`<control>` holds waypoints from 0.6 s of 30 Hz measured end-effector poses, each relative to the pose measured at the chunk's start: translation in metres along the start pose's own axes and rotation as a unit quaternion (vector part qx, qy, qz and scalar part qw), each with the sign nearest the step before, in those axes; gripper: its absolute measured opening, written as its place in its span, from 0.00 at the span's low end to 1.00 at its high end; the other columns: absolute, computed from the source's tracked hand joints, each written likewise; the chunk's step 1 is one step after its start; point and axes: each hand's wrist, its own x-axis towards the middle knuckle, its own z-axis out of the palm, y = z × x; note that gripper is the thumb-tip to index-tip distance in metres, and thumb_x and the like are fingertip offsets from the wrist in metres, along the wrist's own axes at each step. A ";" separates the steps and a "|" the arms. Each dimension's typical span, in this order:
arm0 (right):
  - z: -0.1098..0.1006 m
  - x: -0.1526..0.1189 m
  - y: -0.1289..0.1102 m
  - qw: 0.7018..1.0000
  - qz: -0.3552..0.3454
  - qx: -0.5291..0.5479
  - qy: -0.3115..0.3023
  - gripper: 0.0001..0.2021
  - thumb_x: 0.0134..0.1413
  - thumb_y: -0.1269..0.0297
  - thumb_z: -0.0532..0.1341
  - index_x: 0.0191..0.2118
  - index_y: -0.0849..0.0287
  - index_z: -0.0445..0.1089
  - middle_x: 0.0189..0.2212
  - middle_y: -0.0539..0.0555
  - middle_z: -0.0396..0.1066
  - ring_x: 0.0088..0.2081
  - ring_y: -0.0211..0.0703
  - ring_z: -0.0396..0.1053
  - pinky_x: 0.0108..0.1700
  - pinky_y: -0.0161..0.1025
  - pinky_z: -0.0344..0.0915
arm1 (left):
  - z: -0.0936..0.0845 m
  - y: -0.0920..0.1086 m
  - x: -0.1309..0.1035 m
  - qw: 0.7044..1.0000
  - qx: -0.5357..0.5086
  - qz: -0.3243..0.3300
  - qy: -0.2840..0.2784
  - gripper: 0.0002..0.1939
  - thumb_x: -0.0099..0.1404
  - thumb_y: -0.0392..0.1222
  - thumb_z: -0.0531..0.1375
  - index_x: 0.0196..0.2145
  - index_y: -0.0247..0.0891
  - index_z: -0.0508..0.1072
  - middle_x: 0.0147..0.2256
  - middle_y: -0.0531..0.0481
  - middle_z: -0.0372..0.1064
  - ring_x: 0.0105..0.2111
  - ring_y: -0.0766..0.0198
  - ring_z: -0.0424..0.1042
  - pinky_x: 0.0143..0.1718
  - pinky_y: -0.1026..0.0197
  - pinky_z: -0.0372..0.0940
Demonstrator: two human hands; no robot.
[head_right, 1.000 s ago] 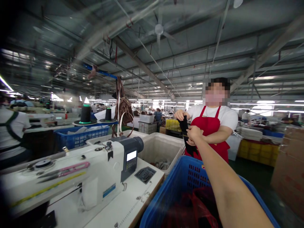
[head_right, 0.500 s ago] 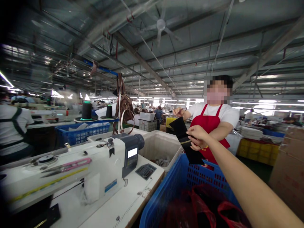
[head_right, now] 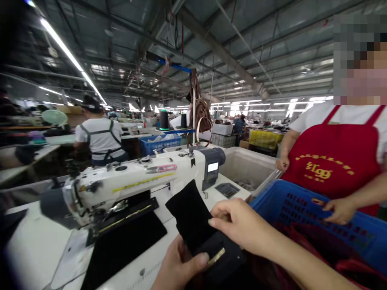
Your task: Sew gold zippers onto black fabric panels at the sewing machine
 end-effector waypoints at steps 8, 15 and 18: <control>0.075 -0.017 0.011 0.994 0.022 0.101 0.024 0.14 0.43 0.57 0.64 0.38 0.55 0.68 0.35 0.51 0.72 0.39 0.48 0.69 0.42 0.38 0.65 | -0.038 -0.008 -0.010 0.992 -0.083 -0.003 0.099 0.21 0.38 0.42 0.73 0.32 0.31 0.77 0.32 0.39 0.76 0.37 0.43 0.73 0.45 0.44 0.65; 0.106 -0.017 0.017 0.992 -0.022 0.084 0.088 0.07 0.51 0.57 0.59 0.28 0.54 0.66 0.29 0.50 0.69 0.34 0.44 0.68 0.39 0.35 0.66 | -0.046 -0.020 -0.013 0.969 -0.171 -0.031 0.177 0.30 0.33 0.41 0.75 0.37 0.34 0.75 0.33 0.41 0.76 0.43 0.41 0.71 0.49 0.45 0.63; 0.107 -0.015 0.015 0.993 -0.029 0.077 0.090 0.07 0.51 0.58 0.59 0.27 0.54 0.66 0.28 0.50 0.69 0.34 0.43 0.67 0.38 0.33 0.66 | -0.051 -0.023 -0.014 0.961 -0.189 -0.056 0.196 0.32 0.34 0.43 0.75 0.40 0.35 0.74 0.33 0.42 0.76 0.45 0.41 0.70 0.49 0.46 0.63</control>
